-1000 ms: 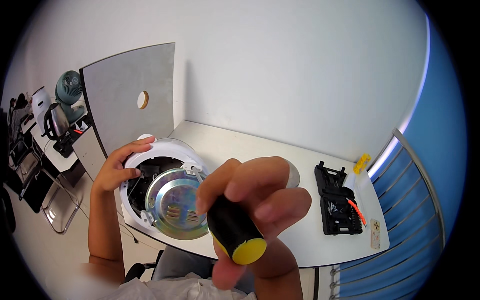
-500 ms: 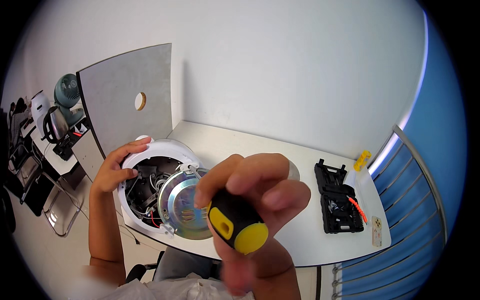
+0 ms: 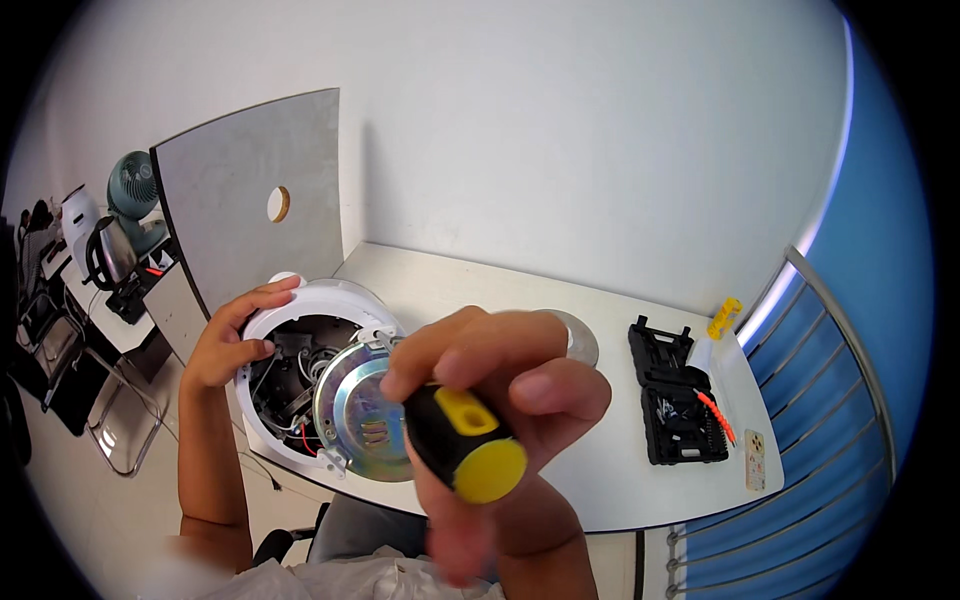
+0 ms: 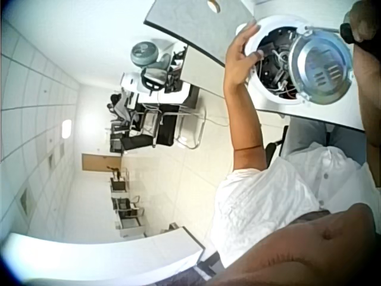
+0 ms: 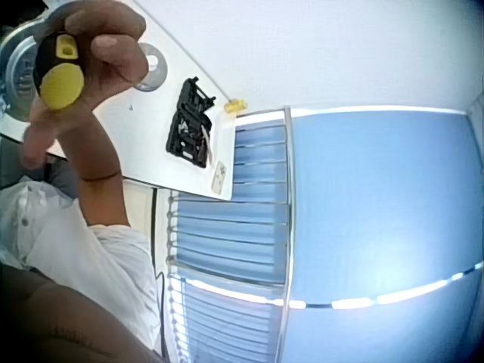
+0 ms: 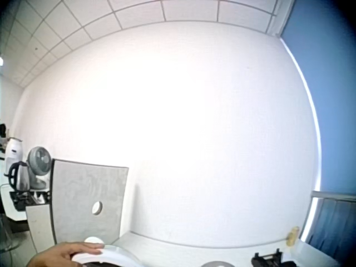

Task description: The person disassembles a white cylindrical appliance on a table, removes a metal disc, and uses a screwdriver to adjust internal components. The person then reassembles the appliance by placing the disc back and closing the casing.

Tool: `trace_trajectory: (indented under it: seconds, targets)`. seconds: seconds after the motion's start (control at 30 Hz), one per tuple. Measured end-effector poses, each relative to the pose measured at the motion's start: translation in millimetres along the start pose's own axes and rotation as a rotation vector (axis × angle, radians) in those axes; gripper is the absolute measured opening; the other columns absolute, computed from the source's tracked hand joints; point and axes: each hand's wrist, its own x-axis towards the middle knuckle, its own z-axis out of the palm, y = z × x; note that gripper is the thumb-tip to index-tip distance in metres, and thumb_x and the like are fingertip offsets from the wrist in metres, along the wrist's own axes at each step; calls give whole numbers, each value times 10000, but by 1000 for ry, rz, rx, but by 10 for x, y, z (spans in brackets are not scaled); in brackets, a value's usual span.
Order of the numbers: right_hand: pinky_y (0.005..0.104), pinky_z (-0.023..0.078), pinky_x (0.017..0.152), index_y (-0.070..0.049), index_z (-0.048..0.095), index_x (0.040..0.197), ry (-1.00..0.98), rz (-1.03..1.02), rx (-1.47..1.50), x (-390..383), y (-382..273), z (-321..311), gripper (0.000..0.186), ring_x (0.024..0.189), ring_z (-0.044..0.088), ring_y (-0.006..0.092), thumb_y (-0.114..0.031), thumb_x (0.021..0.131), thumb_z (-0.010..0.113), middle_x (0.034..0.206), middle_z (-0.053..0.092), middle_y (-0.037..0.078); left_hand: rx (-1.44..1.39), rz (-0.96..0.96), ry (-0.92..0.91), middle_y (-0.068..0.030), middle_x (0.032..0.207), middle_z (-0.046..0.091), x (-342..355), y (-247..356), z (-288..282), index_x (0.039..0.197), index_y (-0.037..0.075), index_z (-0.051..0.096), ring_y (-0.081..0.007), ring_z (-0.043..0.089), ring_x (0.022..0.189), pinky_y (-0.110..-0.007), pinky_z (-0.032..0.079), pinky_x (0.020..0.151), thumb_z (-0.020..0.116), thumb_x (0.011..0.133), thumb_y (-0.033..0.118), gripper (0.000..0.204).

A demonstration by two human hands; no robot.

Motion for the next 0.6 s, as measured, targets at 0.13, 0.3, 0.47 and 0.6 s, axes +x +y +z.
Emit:
trace_trajectory:
  seconds: [0.13, 0.3, 0.47, 0.6]
  targets:
    - [268, 473, 516, -115, 424, 1090, -49, -14, 40, -30, 55, -33, 598, 682, 572, 177, -468, 715, 730, 954, 470, 65, -15, -17, 23, -145, 1386, 442, -50, -7, -28, 1198, 38, 584, -234, 383, 1303, -335, 285, 1068, 570, 610, -31, 593]
    - [349, 533, 697, -42, 496, 1053, -62, -24, 109, 44, 78, -104, 539, 799, 613, 227, -474, 782, 672, 937, 562, 105, -38, -29, 30, -137, 1392, 437, -35, -15, -22, 1199, 40, 583, -225, 393, 1294, -322, 296, 1058, 565, 606, -43, 599]
    - [369, 501, 732, -47, 531, 1046, -111, 42, 133, 15, 31, -87, 557, 822, 596, 222, -549, 813, 597, 881, 611, 110, -23, -9, 35, -136, 1392, 437, -54, -28, -28, 1199, 43, 585, -218, 398, 1289, -323, 289, 1062, 563, 609, -50, 598]
    - [323, 463, 667, -55, 544, 1010, -140, 54, 216, 6, 58, -62, 552, 761, 569, 200, -569, 812, 587, 861, 600, 104, -20, -16, 29, -150, 1390, 435, -63, -27, -30, 1205, 34, 576, -238, 378, 1307, -344, 266, 1078, 581, 606, -23, 602]
